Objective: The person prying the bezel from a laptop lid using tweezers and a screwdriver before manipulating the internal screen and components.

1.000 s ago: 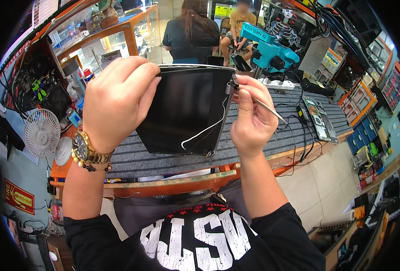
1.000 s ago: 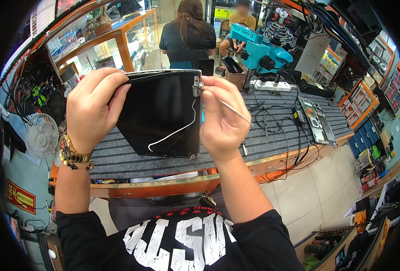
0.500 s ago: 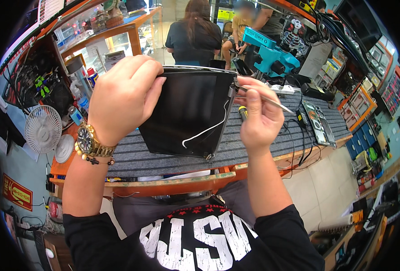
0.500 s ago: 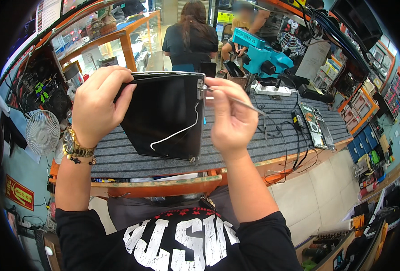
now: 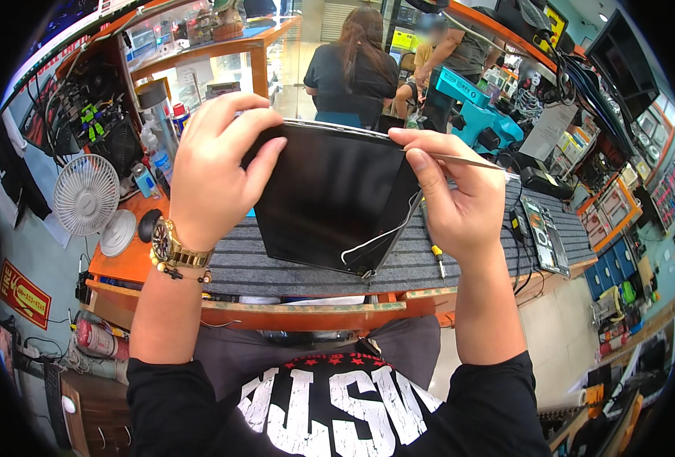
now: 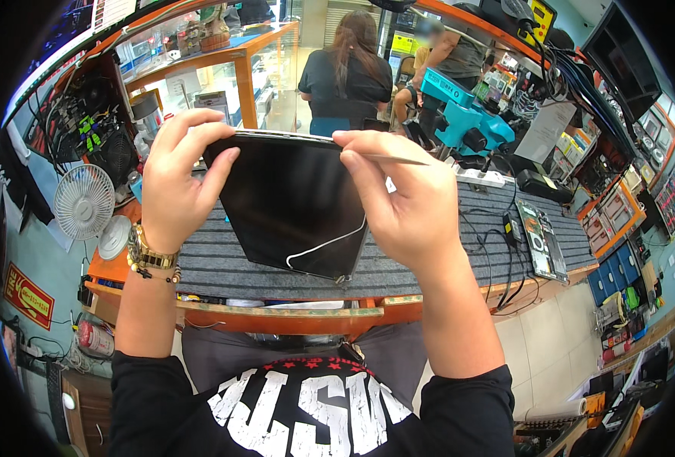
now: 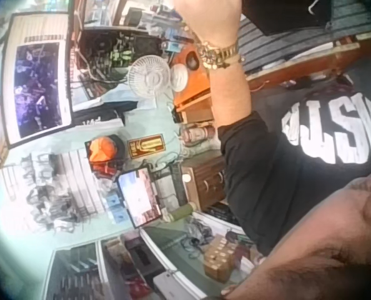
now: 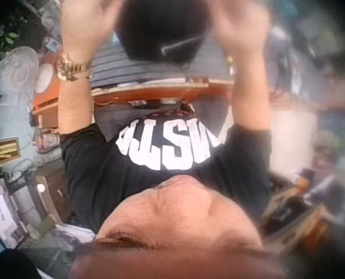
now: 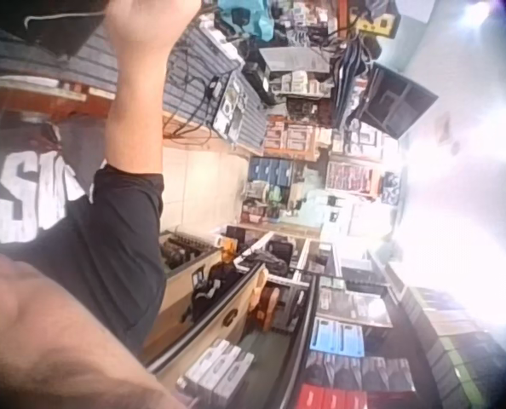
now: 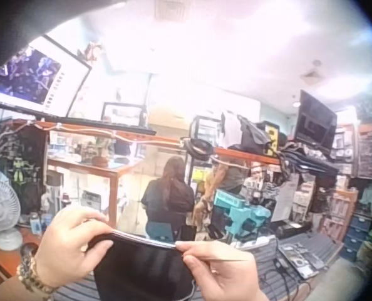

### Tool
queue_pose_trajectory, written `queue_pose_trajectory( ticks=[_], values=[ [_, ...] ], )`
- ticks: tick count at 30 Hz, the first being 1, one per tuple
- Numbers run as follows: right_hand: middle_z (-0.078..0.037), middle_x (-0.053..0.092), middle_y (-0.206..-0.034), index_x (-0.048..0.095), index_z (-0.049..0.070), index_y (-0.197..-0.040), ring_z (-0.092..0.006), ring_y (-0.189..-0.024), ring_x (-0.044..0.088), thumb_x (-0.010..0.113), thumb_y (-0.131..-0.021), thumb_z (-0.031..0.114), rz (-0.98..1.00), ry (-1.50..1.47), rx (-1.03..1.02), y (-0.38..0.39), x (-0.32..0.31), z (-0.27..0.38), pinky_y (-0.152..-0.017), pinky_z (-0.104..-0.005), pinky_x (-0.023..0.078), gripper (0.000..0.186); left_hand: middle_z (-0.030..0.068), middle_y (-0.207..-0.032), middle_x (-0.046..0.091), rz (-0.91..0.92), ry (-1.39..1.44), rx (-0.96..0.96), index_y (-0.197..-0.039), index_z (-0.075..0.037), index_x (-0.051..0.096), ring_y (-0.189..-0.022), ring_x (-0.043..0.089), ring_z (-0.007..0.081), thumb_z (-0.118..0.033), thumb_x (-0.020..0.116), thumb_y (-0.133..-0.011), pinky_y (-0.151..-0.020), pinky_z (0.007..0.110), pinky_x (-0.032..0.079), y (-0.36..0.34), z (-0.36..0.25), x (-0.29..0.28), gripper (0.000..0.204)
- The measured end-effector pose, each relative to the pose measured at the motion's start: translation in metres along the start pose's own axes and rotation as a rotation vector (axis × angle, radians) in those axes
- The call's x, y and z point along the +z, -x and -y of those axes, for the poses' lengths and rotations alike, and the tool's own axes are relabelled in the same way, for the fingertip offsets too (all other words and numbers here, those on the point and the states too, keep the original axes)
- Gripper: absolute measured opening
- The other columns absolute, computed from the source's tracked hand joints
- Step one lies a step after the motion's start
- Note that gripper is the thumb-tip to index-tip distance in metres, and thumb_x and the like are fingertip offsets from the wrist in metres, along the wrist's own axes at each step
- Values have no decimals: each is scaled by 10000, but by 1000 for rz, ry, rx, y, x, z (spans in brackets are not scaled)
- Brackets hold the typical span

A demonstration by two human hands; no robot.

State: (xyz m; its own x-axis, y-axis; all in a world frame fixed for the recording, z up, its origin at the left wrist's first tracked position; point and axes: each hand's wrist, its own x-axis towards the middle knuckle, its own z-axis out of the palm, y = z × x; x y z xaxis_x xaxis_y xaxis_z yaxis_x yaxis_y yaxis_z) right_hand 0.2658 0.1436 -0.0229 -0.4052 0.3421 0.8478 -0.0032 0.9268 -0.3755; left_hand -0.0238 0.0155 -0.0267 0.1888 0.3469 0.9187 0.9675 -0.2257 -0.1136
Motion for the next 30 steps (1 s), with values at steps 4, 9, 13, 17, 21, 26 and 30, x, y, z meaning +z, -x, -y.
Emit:
queue_pose_trajectory(
  ticks=[4, 9, 13, 17, 21, 26, 30],
  values=[
    [-150, 888, -1177, 839, -34, -1168, -207, -974, 835, 796, -1069, -22, -45, -46, -51, 6, 4, -8, -863, -322, 642, 109, 102, -1275, 786, -159, 245, -437, -1415, -33, 698, -1227, 754, 264, -172, 916, -1010, -1085, 416, 581, 47, 11, 19, 481],
    [-158, 884, -1208, 832, -35, -1174, -195, -914, 807, 775, -1091, -5, -55, -64, -67, 6, 2, -8, -827, -312, 627, 105, -41, -1193, 777, 234, 1030, -882, -1365, 1, 792, -1082, 656, 50, -423, 738, -1199, -961, 290, 560, 158, 29, 82, 458],
    [-111, 880, -1223, 831, -31, -1207, -116, -872, 728, 733, -1138, 21, -76, -94, 10, 11, -8, -14, -802, -266, 577, 130, -47, -1131, 791, 50, 1094, -886, -1324, -1, 815, -1027, 651, 42, -436, 736, -1200, -921, 290, 556, 167, 18, 112, 460],
    [-121, 861, -1207, 807, -35, -1226, -101, -1000, 742, 642, -1221, 71, -183, -251, 107, 27, -41, -30, -907, -253, 577, 196, -41, -1050, 806, 141, 960, -695, -1237, 15, 846, -952, 658, 40, -380, 753, -1195, -867, 280, 561, 100, 22, 84, 408],
    [-185, 852, -1190, 737, -24, -1245, -274, -1071, 858, 650, -1225, 133, -228, -428, 375, 67, -72, -57, -1020, -429, 703, 180, -63, -868, 708, 384, 893, -540, -1087, 44, 840, -838, 566, 39, -297, 818, -1149, -736, 293, 510, 30, 30, 42, 347],
    [-75, 734, -925, 707, 0, -1213, -185, -788, 781, 680, -1204, 150, -189, -433, 548, 99, -80, -70, -619, -307, 644, 153, 135, -721, 652, 801, 437, -182, -979, 9, 818, -664, 643, 203, -311, 874, -1077, -660, 396, 525, -12, 25, 32, 339],
    [-75, 748, -944, 699, 8, -1191, -153, -793, 767, 721, -1170, 85, -53, -504, 511, 97, -62, -69, -654, -288, 624, 83, 241, -782, 722, 868, 337, 0, -887, -10, 802, -773, 718, 484, -463, 856, -1037, -718, 545, 579, -1, 9, 44, 481]
  ],
)
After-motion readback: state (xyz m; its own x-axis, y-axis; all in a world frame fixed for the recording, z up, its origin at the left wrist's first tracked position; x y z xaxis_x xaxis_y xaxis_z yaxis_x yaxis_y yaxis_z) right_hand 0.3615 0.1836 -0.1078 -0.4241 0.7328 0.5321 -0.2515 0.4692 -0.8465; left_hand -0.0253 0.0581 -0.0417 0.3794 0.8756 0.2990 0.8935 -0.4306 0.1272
